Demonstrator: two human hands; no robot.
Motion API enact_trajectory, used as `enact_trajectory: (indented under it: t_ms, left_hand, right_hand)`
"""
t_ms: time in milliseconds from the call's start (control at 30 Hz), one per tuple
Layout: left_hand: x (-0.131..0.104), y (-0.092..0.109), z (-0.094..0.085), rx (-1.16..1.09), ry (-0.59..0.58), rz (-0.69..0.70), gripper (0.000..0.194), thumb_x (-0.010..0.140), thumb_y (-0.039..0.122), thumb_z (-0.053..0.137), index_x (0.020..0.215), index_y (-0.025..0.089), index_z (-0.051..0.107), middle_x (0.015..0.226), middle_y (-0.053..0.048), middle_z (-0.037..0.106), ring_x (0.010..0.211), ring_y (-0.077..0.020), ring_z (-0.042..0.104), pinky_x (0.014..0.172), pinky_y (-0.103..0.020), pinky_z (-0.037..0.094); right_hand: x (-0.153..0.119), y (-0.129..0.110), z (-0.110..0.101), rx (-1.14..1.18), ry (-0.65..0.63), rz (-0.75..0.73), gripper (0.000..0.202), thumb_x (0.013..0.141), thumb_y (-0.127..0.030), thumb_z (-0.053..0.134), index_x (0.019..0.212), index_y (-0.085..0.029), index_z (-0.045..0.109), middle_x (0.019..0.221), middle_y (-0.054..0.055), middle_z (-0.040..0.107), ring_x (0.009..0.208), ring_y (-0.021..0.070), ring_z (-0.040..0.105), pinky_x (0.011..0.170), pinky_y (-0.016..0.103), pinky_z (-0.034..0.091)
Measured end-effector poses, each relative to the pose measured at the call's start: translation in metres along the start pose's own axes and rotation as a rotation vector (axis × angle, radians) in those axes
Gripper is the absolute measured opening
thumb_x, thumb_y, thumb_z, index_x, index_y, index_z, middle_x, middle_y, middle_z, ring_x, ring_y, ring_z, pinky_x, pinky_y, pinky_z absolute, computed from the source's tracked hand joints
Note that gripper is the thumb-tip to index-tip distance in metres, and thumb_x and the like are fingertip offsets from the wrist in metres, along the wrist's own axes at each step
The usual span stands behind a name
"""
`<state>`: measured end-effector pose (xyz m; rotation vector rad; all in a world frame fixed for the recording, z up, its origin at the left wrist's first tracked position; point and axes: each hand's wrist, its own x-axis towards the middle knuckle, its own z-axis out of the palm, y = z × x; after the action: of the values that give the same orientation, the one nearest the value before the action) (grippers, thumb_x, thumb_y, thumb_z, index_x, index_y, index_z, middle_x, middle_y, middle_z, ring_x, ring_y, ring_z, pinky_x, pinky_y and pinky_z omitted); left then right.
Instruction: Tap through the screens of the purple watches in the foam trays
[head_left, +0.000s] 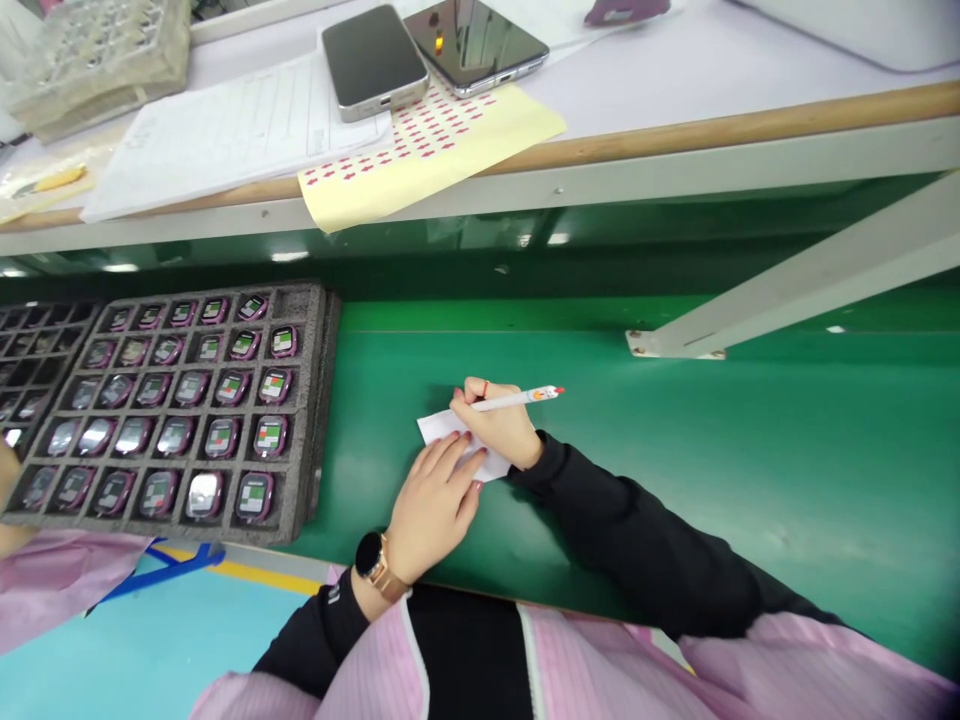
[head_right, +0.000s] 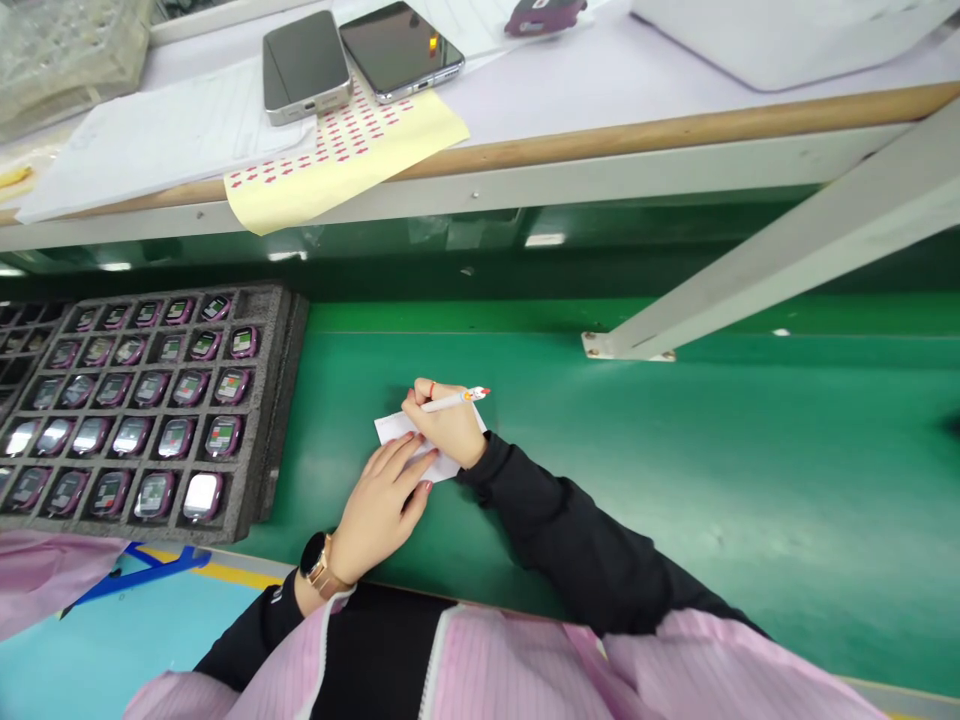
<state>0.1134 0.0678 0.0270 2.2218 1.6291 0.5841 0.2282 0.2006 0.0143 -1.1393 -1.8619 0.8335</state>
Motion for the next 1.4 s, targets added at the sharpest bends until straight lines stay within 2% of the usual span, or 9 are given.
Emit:
enact_trajectory:
  t_ms: [533, 700, 767, 867, 933, 1067, 1133, 1233, 1400]
  left_hand:
    - [0.001, -0.001, 0.0, -0.035, 0.007, 0.007, 0.038, 0.101, 0.024, 0.046, 0.138, 0.018, 0.056, 0.149, -0.009, 0.053, 0.142, -0.0246, 0.045, 0.121, -0.046, 0.04]
    - [-0.001, 0.0, 0.0, -0.026, 0.004, 0.014, 0.038, 0.102, 0.024, 0.043, 0.138, 0.02, 0.056, 0.15, -0.008, 0.053, 0.143, -0.0241, 0.045, 0.122, -0.046, 0.039]
    - [-0.003, 0.001, 0.002, 0.005, 0.004, -0.012, 0.041, 0.102, 0.025, 0.043, 0.141, 0.019, 0.052, 0.153, -0.009, 0.049, 0.144, -0.0249, 0.043, 0.122, -0.046, 0.039]
    - [-0.008, 0.002, 0.005, 0.094, 0.09, -0.16, 0.057, 0.1, 0.033, 0.05, 0.152, 0.013, 0.037, 0.161, -0.017, 0.036, 0.149, -0.0309, 0.035, 0.121, -0.05, 0.04]
    - [-0.011, 0.002, 0.008, 0.144, 0.151, -0.245, 0.072, 0.099, 0.038, 0.053, 0.157, 0.011, 0.023, 0.163, -0.02, 0.03, 0.152, -0.0329, 0.03, 0.121, -0.054, 0.039]
    - [-0.012, -0.001, 0.014, 0.196, 0.188, -0.282, 0.085, 0.099, 0.039, 0.052, 0.161, 0.016, -0.001, 0.164, -0.02, 0.026, 0.153, -0.0323, 0.028, 0.121, -0.056, 0.039]
    - [-0.011, -0.003, 0.015, 0.224, 0.208, -0.28, 0.085, 0.1, 0.038, 0.049, 0.161, 0.017, -0.007, 0.164, -0.02, 0.026, 0.153, -0.0336, 0.027, 0.119, -0.057, 0.041]
    - [-0.009, -0.006, 0.018, 0.239, 0.221, -0.253, 0.081, 0.102, 0.035, 0.045, 0.161, 0.02, -0.008, 0.165, -0.019, 0.026, 0.152, -0.0331, 0.027, 0.118, -0.057, 0.042]
    - [-0.01, -0.01, 0.021, 0.207, 0.249, -0.256, 0.079, 0.102, 0.035, 0.045, 0.161, 0.022, -0.006, 0.165, -0.018, 0.025, 0.153, -0.0329, 0.027, 0.117, -0.056, 0.044]
  right_hand:
    - [0.0, 0.002, 0.001, -0.025, 0.035, -0.004, 0.033, 0.079, -0.038, 0.047, 0.057, -0.025, 0.027, 0.047, -0.006, 0.03, 0.044, 0.0133, 0.032, 0.047, 0.027, 0.032]
    - [-0.003, 0.006, 0.002, -0.028, 0.051, 0.008, 0.038, 0.082, -0.043, 0.051, 0.056, -0.025, 0.029, 0.047, -0.005, 0.035, 0.045, 0.0145, 0.038, 0.05, 0.027, 0.038]
    - [-0.005, 0.008, -0.002, -0.032, 0.088, 0.028, 0.039, 0.087, -0.047, 0.052, 0.058, -0.025, 0.036, 0.049, -0.003, 0.044, 0.047, 0.0162, 0.046, 0.052, 0.027, 0.041]
    - [-0.007, 0.013, -0.015, -0.036, 0.124, 0.049, 0.033, 0.096, -0.049, 0.05, 0.08, -0.023, 0.06, 0.067, 0.002, 0.067, 0.062, 0.021, 0.065, 0.061, 0.029, 0.051]
    - [-0.01, 0.02, -0.028, -0.047, 0.123, 0.037, 0.032, 0.101, -0.046, 0.044, 0.098, -0.023, 0.066, 0.078, 0.004, 0.073, 0.079, 0.0243, 0.072, 0.077, 0.035, 0.056]
    - [-0.022, 0.036, -0.049, -0.095, 0.111, -0.038, 0.034, 0.099, -0.046, 0.044, 0.095, -0.025, 0.07, 0.098, 0.007, 0.076, 0.103, 0.0321, 0.07, 0.114, 0.06, 0.035]
    - [-0.032, 0.041, -0.053, -0.101, 0.096, -0.063, 0.031, 0.096, -0.047, 0.048, 0.096, -0.024, 0.07, 0.114, 0.01, 0.073, 0.118, 0.0374, 0.063, 0.115, 0.069, 0.029]
    - [-0.046, 0.041, -0.051, -0.074, 0.08, -0.083, 0.025, 0.095, -0.044, 0.051, 0.097, -0.025, 0.067, 0.125, 0.01, 0.069, 0.124, 0.0366, 0.06, 0.114, 0.068, 0.034]
    - [-0.057, 0.028, -0.043, 0.016, 0.101, -0.033, 0.016, 0.094, -0.044, 0.057, 0.104, -0.032, 0.06, 0.136, 0.005, 0.063, 0.115, 0.0346, 0.066, 0.092, 0.054, 0.059]
